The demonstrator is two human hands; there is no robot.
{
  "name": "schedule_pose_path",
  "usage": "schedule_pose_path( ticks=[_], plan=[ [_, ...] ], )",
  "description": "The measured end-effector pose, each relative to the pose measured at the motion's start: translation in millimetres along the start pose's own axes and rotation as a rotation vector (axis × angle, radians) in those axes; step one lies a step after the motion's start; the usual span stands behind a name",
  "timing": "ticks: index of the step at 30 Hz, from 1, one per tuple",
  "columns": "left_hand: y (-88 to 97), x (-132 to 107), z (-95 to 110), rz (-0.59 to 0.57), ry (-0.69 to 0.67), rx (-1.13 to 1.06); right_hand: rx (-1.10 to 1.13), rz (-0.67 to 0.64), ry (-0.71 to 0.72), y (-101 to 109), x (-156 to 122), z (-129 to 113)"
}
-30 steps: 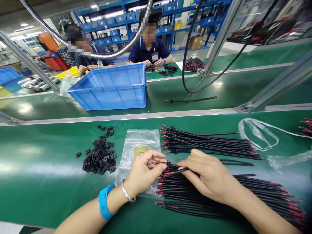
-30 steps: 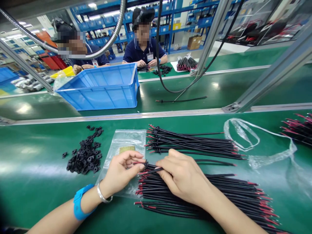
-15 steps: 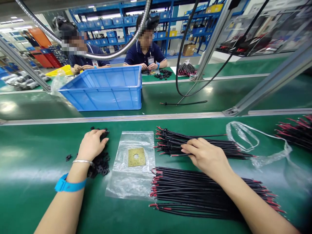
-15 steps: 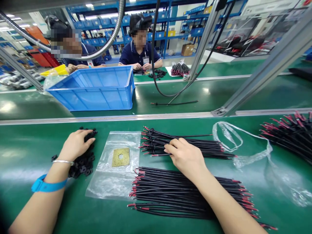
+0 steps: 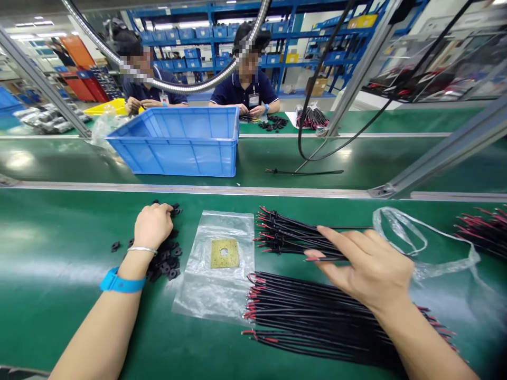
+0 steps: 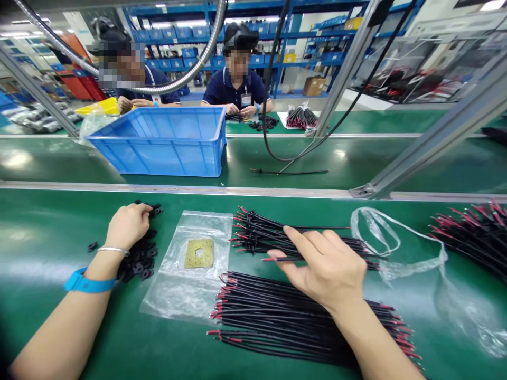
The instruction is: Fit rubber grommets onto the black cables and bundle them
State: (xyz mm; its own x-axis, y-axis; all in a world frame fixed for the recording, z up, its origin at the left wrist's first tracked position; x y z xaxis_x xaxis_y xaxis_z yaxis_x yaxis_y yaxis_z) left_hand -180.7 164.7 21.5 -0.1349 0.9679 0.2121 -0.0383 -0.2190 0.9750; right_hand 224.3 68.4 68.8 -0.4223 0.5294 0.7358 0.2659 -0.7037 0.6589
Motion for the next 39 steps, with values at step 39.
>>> schedule_pose_path(
  ticks=[39],
  plan=[
    [-13.2,-102.8,152.0,-0.471,0.06,-1.437,0.497,-0.155,-0.022,-27.8,-11.7,-63.2]
  ],
)
Point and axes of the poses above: each hand's wrist, its own x-axis towards the middle knuckle, its own y-axis out of the back of the hand, z = x × y, the point moved 7 cm from there along x, towards the middle knuckle
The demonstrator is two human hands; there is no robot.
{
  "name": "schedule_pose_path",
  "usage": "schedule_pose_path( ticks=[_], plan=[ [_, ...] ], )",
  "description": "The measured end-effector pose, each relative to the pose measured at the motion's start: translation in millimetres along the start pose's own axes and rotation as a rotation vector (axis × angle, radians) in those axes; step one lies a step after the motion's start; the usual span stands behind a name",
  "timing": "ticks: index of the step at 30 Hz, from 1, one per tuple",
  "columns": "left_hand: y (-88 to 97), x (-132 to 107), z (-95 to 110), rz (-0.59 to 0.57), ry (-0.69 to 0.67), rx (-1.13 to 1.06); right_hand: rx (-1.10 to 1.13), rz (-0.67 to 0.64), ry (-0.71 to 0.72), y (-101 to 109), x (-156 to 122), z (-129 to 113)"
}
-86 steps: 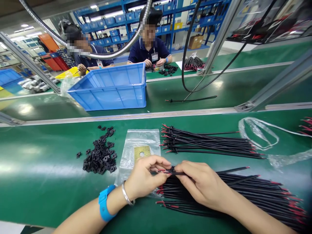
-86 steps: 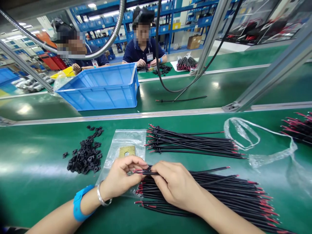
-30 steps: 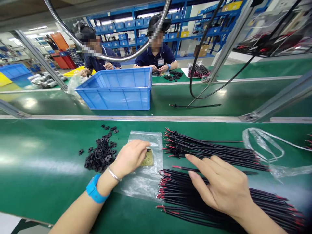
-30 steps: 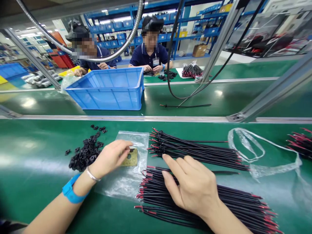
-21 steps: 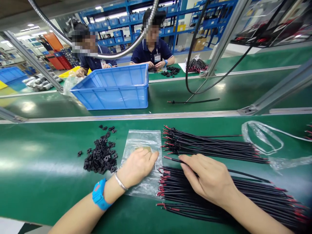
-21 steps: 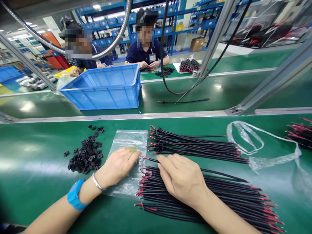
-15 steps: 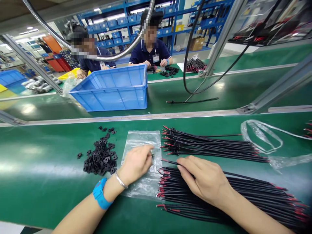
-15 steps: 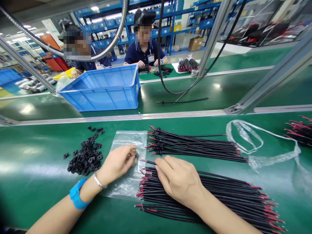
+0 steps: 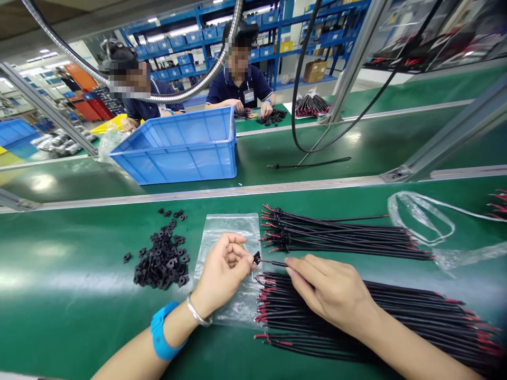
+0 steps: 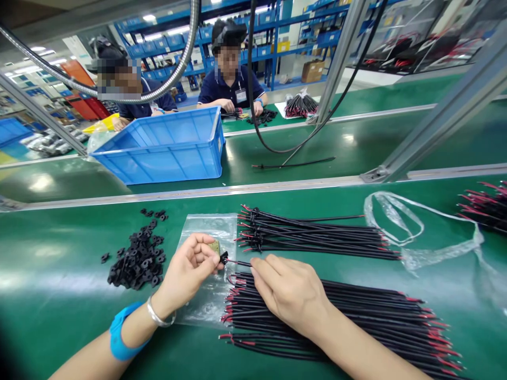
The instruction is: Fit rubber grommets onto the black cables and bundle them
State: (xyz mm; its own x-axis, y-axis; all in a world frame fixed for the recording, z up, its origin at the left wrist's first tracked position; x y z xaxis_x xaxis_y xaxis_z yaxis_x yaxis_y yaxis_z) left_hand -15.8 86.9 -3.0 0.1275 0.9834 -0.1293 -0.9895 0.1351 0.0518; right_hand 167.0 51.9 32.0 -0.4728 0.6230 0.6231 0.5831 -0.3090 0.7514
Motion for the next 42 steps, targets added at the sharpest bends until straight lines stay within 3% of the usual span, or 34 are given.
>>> schedule_pose_path(
  ticks=[6,12,18,26,30,34,39,42],
  plan=[
    [-11.2,-12.9,4.4,-0.019,-0.177,0.25,-0.027,0.01,0.026,-1.9,-0.5,-9.0],
    [-4.2,-9.1,3.9,-0.02,-0.199,0.113,-0.041,0.06,0.053,10.1,5.1,-15.2],
    [-1.8,-3.0,5.8,-0.092,-0.272,0.283,-0.057,0.093,0.138,12.4,7.7,-20.2],
    [-12.9,-17.6,36.3,-0.088,-0.631,0.449,0.032,-0.014,0.077,1.4,4.2,-26.5],
    [-23.4,-22.4,40.7,-0.143,-0.719,0.457,0.067,-0.034,0.044,-2.8,3.3,-29.7],
    [-27.6,-21.1,36.6,-0.151,-0.645,0.408,0.139,-0.068,-0.015,-6.3,3.1,-27.4],
    [-24.5,-14.5,19.7,-0.133,-0.382,0.378,0.206,-0.084,-0.05,-2.8,3.3,-19.7],
    [-23.7,-12.2,9.3,-0.157,-0.231,0.236,0.23,-0.07,-0.043,-1.3,3.7,-12.5]
  ],
)
Point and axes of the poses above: each hand's wrist, its own x-axis towards the middle knuckle, its own y-axis out of the back of the hand, z = x × y, the point moved 7 cm from there along x, towards the middle knuckle
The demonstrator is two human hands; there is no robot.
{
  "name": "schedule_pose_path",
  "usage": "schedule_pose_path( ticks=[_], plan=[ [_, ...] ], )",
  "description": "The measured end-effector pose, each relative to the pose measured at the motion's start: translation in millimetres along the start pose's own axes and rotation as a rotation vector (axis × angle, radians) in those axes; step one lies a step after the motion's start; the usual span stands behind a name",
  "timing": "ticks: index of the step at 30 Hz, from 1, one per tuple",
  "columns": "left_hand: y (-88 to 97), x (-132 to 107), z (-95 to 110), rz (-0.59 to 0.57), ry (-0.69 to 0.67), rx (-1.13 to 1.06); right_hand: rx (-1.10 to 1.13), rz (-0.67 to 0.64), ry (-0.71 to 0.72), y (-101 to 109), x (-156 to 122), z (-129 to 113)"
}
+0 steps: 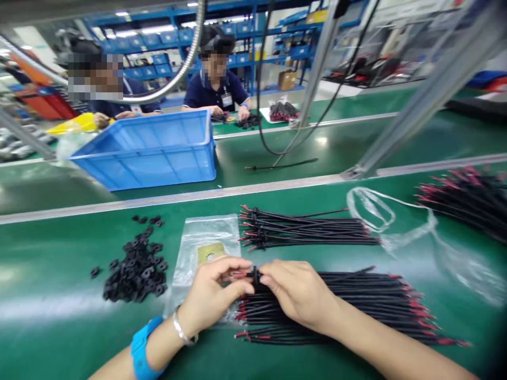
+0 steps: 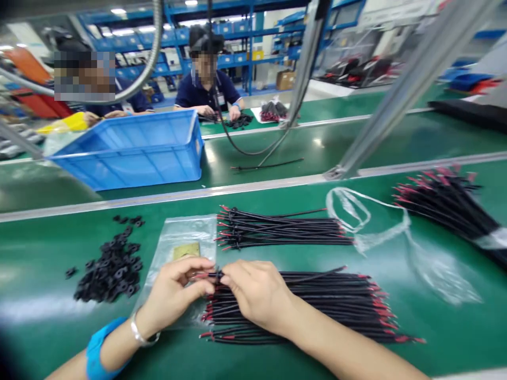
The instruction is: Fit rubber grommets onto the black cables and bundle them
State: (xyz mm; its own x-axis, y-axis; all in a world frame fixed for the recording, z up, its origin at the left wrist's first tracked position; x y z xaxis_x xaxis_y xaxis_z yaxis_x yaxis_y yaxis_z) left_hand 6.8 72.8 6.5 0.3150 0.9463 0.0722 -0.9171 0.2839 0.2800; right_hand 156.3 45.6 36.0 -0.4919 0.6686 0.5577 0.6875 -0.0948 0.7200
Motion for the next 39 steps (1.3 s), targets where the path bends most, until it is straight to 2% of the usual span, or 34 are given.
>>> schedule_pose_path(
  ticks=[3,5,16,19,22,24,26,29,31,34,36,39],
  plan=[
    [-1.3,-0.8,-1.9,0.017,0.035,-0.149,0.009,0.006,0.022,-0.4,-0.9,3.8],
    [-2.2,-2.1,-0.3,0.034,0.017,-0.164,0.007,0.01,0.035,-1.5,-2.4,4.1],
    [-5.9,-8.2,-0.7,0.031,-0.102,0.071,-0.045,-0.029,0.045,-11.0,-5.3,0.2],
    [-6.6,-8.6,4.4,0.049,-0.144,0.142,-0.08,-0.034,0.06,-6.9,-2.8,-4.0],
    [1.2,-4.9,8.3,0.126,-0.149,0.143,-0.111,-0.057,0.033,5.5,1.0,2.8],
    [15.7,1.4,9.0,0.181,-0.134,0.152,-0.147,-0.035,-0.002,19.7,2.4,17.9],
    [39.7,9.9,9.8,0.214,-0.143,0.284,-0.216,0.047,-0.019,36.5,2.2,38.5],
    [93.7,22.0,3.7,0.257,-0.156,0.72,-0.342,0.12,-0.054,49.1,-0.3,73.2],
    [138.2,27.3,-13.7,0.296,-0.041,0.985,-0.384,0.095,-0.093,45.9,-1.5,93.1],
    [194.6,27.1,-47.8,0.302,0.244,1.256,-0.401,0.048,-0.131,35.2,-1.8,109.5],
    [214.5,23.8,-64.7,0.27,0.384,1.294,-0.404,0.017,-0.146,29.0,-1.5,113.1],
    [222.4,21.4,-72.1,0.251,0.458,1.269,-0.395,-0.016,-0.148,28.0,-1.5,109.6]
  ],
)
Point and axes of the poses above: each hand's wrist, its own x-axis towards the middle knuckle, its own y-axis out of the back of the hand, z = x × y, the point moved 7 cm from there along x, towards the middle knuckle
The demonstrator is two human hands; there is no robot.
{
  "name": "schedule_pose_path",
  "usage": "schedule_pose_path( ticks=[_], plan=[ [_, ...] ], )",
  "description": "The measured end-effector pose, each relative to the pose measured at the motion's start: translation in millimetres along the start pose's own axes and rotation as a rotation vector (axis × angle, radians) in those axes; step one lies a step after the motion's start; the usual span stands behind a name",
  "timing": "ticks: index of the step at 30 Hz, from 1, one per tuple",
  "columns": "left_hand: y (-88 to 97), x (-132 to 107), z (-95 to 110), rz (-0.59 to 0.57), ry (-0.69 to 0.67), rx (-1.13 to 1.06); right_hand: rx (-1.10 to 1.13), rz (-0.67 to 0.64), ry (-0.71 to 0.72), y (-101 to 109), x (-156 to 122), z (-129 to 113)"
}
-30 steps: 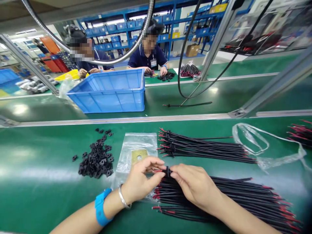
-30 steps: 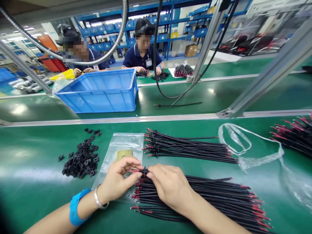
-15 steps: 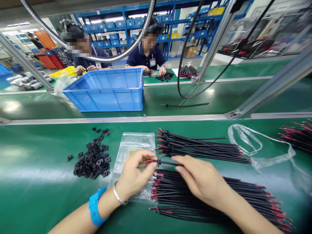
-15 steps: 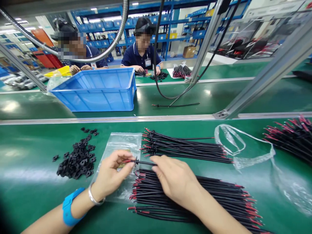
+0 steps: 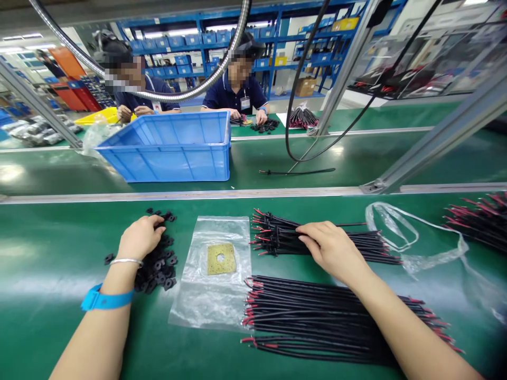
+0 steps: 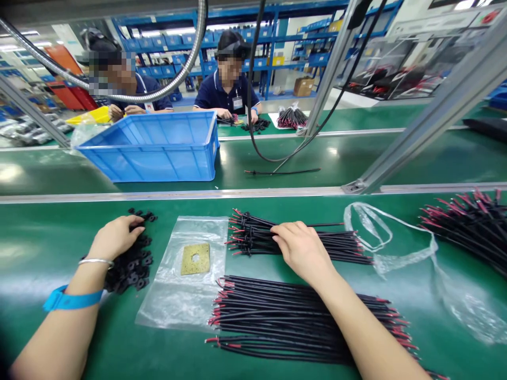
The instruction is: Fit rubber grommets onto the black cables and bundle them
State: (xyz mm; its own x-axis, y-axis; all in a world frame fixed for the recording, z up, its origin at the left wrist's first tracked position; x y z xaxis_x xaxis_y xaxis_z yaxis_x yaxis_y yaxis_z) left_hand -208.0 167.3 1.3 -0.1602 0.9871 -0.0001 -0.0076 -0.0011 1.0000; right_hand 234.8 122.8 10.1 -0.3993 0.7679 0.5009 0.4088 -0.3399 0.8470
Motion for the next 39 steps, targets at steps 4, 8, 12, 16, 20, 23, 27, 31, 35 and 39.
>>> schedule_pose_path(
  ticks=[4,8,12,16,20,23,27,31,35,39],
  plan=[
    [4.4,-1.5,2.6,-0.031,0.046,-0.009,0.051,-0.027,0.015,18.2,-4.1,-11.9],
    [13.1,-7.1,6.3,-0.054,0.075,-0.001,0.202,-0.382,0.022,10.7,-14.6,-34.3],
    [23.1,-13.9,10.8,-0.053,0.071,0.012,0.207,-0.617,-0.01,-6.7,-25.0,-46.0],
    [25.6,-13.5,9.5,-0.034,0.096,0.016,0.159,-0.576,0.011,-10.8,-23.3,-45.1],
    [21.5,-8.3,4.4,-0.014,0.134,0.003,0.175,-0.572,0.037,-13.5,-22.2,-47.7],
    [21.2,-6.4,1.9,0.018,0.141,-0.005,0.196,-0.572,0.04,-16.5,-22.0,-51.7],
    [19.3,-6.9,1.4,0.012,0.111,-0.005,0.194,-0.593,0.027,-19.6,-22.0,-54.1],
    [14.5,-6.3,0.7,-0.011,0.089,-0.002,0.233,-0.678,-0.027,-19.6,-22.9,-53.0],
    [11.4,-4.3,0.4,-0.021,0.073,-0.002,0.278,-0.759,-0.077,-16.6,-26.0,-50.0],
    [10.8,-3.5,-0.7,-0.012,0.07,-0.004,0.28,-0.783,-0.095,-14.6,-28.1,-44.3]
  ],
)
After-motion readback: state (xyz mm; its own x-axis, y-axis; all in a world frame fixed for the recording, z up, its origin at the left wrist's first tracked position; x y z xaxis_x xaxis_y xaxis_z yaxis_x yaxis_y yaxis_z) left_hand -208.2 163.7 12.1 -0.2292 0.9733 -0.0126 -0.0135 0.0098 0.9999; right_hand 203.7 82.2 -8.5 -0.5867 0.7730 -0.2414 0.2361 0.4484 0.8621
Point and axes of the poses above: each hand's wrist, its own x-axis towards the middle knuckle, its own y-axis out of the back of the hand, z = x × y, the point moved 7 cm from there along x, towards the middle knuckle
